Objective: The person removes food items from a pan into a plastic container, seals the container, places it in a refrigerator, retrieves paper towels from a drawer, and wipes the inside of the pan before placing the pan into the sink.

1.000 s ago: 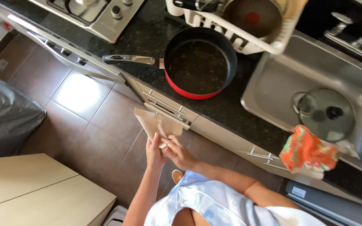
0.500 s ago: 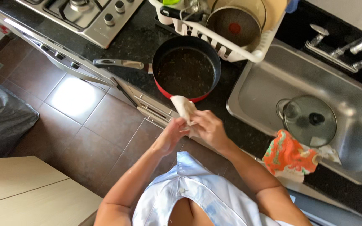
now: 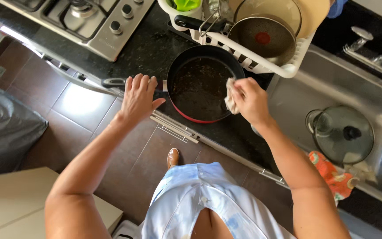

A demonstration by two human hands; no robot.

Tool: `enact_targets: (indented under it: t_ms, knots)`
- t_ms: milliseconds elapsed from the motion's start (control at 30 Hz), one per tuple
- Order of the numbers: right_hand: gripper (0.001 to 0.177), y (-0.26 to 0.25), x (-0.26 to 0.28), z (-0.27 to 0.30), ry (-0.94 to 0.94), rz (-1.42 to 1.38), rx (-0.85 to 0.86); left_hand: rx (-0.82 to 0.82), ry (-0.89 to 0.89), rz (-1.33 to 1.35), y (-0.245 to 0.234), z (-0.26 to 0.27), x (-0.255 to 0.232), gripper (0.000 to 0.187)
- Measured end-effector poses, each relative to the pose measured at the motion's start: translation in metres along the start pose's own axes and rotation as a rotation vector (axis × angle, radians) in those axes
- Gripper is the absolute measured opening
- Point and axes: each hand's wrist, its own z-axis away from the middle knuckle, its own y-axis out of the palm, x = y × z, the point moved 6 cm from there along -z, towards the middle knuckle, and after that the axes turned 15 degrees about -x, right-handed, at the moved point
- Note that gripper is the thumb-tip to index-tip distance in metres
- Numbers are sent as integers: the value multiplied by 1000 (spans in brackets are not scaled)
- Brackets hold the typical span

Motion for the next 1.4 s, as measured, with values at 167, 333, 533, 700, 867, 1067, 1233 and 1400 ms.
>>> enact_targets:
  t_ms: [167, 333, 533, 700, 867, 1067, 1233, 1400]
  knots:
    - [9, 76, 27, -15, -549, 431, -8, 130, 211, 2, 52, -5, 39, 62]
    - [25, 125, 0, 5, -525, 734, 134, 454, 140, 177, 78, -20, 62, 73]
    - [25, 111, 5, 9, 115, 692, 492, 800, -1, 271, 96, -17, 66, 75]
    - [34, 103, -16, -4, 819, 349, 268, 831, 4, 269, 103, -13, 65, 72]
    - [19, 129, -78, 5, 547, 395, 220, 851, 19, 273, 102, -13, 64, 66]
    - [20, 164, -68, -25, 664, -30, 46, 885, 33, 291, 105, -14, 62, 62]
    - [18, 213, -89, -17, 363, 155, 239, 904, 31, 294, 102, -17, 61, 61]
    - [28, 232, -62, -22, 56, -1, 392, 935, 22, 323, 102, -20, 58, 59]
